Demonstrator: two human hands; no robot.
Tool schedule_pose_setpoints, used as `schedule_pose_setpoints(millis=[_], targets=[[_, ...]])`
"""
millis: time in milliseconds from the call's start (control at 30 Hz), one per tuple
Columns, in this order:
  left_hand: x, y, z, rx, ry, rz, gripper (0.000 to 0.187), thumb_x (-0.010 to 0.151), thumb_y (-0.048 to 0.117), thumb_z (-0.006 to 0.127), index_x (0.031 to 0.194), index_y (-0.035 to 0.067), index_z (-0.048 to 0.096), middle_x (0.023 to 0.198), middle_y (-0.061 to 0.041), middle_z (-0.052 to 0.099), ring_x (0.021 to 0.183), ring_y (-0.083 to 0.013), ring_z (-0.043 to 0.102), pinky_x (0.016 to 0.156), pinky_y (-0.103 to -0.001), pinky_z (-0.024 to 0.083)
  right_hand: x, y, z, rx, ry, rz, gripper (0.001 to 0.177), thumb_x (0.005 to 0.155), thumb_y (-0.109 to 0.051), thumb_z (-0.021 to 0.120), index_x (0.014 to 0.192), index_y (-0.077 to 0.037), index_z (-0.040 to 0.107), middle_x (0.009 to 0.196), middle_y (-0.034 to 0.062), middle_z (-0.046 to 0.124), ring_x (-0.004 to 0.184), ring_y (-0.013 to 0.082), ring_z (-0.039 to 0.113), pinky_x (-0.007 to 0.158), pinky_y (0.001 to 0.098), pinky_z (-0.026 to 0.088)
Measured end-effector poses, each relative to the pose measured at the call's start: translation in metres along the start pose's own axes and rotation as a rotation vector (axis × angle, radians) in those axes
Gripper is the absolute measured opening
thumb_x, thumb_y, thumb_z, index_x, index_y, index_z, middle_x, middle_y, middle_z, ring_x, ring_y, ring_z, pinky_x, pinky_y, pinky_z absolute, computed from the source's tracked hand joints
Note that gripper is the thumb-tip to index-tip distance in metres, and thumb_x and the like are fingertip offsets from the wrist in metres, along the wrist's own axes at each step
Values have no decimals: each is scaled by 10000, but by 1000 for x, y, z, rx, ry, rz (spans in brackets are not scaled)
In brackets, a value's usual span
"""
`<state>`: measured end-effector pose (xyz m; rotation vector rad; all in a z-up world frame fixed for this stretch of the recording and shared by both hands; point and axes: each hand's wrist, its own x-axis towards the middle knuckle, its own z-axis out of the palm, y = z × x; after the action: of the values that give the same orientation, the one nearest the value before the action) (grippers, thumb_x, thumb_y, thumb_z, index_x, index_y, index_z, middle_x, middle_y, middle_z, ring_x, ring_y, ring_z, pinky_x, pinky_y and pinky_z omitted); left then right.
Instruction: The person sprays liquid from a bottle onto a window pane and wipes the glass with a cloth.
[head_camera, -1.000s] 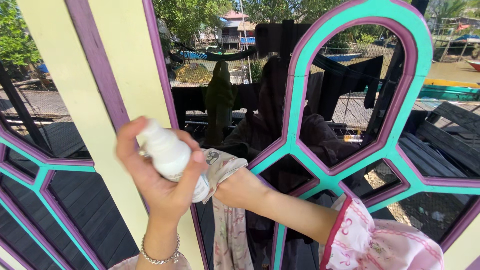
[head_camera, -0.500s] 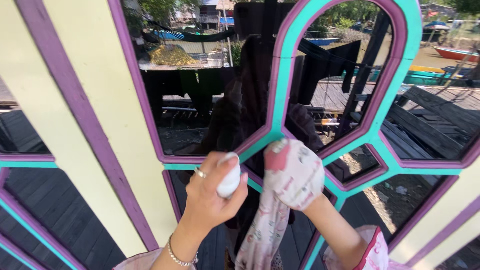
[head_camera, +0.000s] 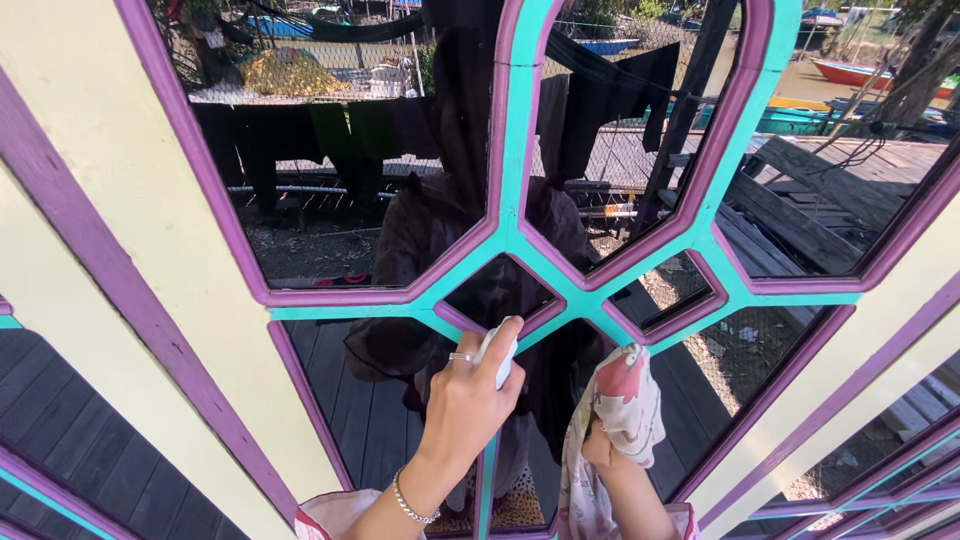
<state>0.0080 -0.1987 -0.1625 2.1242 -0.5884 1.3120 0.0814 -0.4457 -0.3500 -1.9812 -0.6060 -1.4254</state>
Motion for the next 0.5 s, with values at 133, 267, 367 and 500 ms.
schedule_pose_setpoints(millis=[133,267,367,500], targets=[[2,-2,4,15,28,-30,583,787,86,772,1332,178,588,1000,-178,688,702,-374,712,573,-411,606,0,-6,-3,-34,-30,24,654,939,-256,433,1516,51,406,1558,253,442,1481,473,371,1257,507,237],[1,3,3,-14,-31,-24,568,786,101,765,1321,183,591,994,-180,684,701,-366,721,563,-420,602,-8,-7,5,-21,6,15,594,989,-209,425,1519,59,407,1553,258,459,1464,465,421,1252,500,287],[-1,12,4,-68,-122,34,578,812,108,754,1358,206,593,954,-171,673,666,-326,725,552,-403,606,-19,2,17,128,48,26,570,977,-224,437,1485,32,464,1501,220,522,1405,401,500,1209,462,362],[5,33,21,-159,-231,159,669,809,123,747,1439,239,556,960,-188,652,649,-296,713,544,-386,597,-30,4,10,300,58,196,581,982,-220,433,1501,40,449,1457,188,575,1339,324,569,1155,424,421]])
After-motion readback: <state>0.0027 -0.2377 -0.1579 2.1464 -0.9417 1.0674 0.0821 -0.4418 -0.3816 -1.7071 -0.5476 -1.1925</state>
